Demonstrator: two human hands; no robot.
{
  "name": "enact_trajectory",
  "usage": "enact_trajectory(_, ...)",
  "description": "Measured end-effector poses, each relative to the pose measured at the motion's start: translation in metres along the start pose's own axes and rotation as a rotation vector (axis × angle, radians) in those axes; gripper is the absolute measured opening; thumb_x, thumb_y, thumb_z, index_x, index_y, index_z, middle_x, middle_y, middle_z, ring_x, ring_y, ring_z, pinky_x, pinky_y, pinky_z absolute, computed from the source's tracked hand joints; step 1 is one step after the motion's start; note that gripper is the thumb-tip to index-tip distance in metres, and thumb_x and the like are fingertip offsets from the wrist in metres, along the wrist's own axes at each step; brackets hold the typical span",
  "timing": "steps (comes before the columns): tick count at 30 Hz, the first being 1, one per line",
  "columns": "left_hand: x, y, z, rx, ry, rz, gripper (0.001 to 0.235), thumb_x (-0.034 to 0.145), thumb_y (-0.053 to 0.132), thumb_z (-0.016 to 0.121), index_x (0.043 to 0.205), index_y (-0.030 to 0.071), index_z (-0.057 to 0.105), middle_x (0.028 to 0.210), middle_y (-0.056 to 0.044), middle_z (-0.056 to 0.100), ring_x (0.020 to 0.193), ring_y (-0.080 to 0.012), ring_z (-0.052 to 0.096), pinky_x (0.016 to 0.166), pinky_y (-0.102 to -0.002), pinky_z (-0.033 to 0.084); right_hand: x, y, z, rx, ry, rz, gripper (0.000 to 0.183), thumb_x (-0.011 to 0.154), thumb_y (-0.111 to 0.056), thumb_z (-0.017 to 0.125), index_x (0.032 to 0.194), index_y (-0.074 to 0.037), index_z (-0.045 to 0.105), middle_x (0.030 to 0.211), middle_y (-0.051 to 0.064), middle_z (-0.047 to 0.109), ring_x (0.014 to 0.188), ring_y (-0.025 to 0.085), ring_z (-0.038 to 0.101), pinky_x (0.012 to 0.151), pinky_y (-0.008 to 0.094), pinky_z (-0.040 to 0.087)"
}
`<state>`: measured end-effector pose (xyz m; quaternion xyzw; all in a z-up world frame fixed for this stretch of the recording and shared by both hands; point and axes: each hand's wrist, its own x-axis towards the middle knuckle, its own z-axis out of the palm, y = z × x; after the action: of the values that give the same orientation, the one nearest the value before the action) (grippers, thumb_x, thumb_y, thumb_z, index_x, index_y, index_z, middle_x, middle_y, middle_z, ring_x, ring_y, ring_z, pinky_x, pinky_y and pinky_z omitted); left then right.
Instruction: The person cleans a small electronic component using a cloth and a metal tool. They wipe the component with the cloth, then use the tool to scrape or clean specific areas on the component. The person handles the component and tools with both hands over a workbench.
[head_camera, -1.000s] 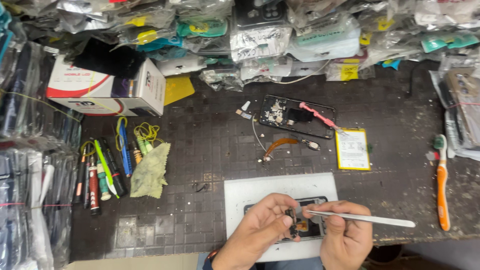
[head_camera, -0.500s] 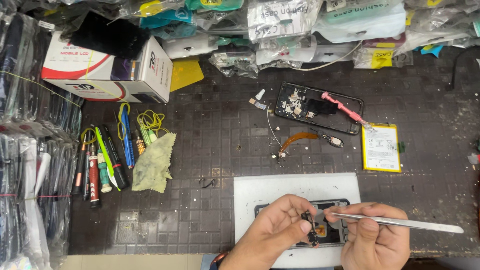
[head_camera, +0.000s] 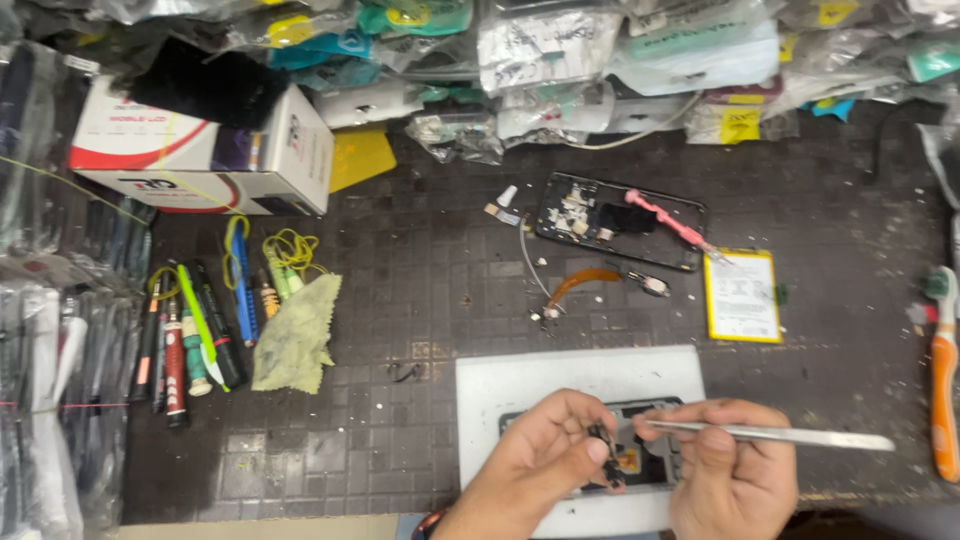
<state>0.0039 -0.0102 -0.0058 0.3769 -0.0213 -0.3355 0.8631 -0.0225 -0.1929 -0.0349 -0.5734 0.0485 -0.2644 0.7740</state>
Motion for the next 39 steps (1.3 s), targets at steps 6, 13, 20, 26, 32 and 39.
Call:
enact_trajectory(6,0.014,-0.002,0.000,-0.053,-0.032,0.012,0.022,0.101,0.011,0.057,0.120,0.000,0.053,0.103,-0.004,0.061,0.096,-0.0117,0.063,0.088,-0.034,0.057,0.009,-0.004,0.001,-0.079,0.001,0.022,0.017,0.106,-0.012,0.056,0.113,0.002,0.050,0.093,0.023,0.071,0.084,0.029,0.074,0.081,0.043,0.065)
enact_trajectory(13,0.012,-0.012,-0.008,-0.006,-0.013,0.021,0.022,0.103,0.010,0.058,0.120,-0.003,0.053,0.103,-0.007,0.060,0.094,-0.0126,0.061,0.088,-0.034,0.055,0.010,-0.008,-0.002,-0.032,-0.054,0.054,0.019,0.104,-0.008,0.059,0.115,0.003,0.048,0.098,0.023,0.070,0.090,0.028,0.075,0.085,0.041,0.064)
enact_trajectory(20,0.014,-0.015,-0.011,0.022,0.034,-0.063,0.022,0.101,0.010,0.057,0.119,-0.002,0.053,0.099,-0.010,0.063,0.090,-0.0137,0.064,0.083,-0.032,0.054,0.008,-0.009,-0.006,-0.117,-0.050,0.095,0.018,0.101,0.001,0.054,0.117,0.003,0.048,0.100,0.023,0.070,0.093,0.028,0.074,0.086,0.040,0.064)
enact_trajectory(26,0.017,-0.020,-0.014,-0.023,0.016,-0.041,0.023,0.100,0.010,0.057,0.120,-0.002,0.053,0.101,-0.009,0.062,0.092,-0.0146,0.065,0.086,-0.035,0.058,0.008,-0.003,-0.007,-0.130,-0.035,0.098,0.016,0.100,0.003,0.052,0.115,0.003,0.049,0.098,0.024,0.072,0.091,0.028,0.075,0.084,0.041,0.064)
enact_trajectory(32,0.018,-0.019,-0.014,-0.060,-0.004,-0.019,0.021,0.102,0.009,0.055,0.119,-0.002,0.053,0.104,-0.010,0.062,0.094,-0.0134,0.065,0.086,-0.035,0.058,0.008,-0.001,-0.004,-0.140,0.013,0.106,0.015,0.100,0.005,0.048,0.115,0.004,0.049,0.097,0.026,0.071,0.090,0.028,0.074,0.084,0.041,0.063)
enact_trajectory(39,0.013,-0.011,-0.013,-0.112,-0.089,-0.033,0.020,0.104,0.010,0.051,0.121,-0.001,0.049,0.114,-0.014,0.064,0.101,-0.0188,0.070,0.096,-0.043,0.060,0.006,-0.001,-0.005,-0.088,-0.001,0.071,0.016,0.101,0.006,0.046,0.117,0.005,0.049,0.099,0.025,0.069,0.091,0.030,0.073,0.086,0.044,0.062)
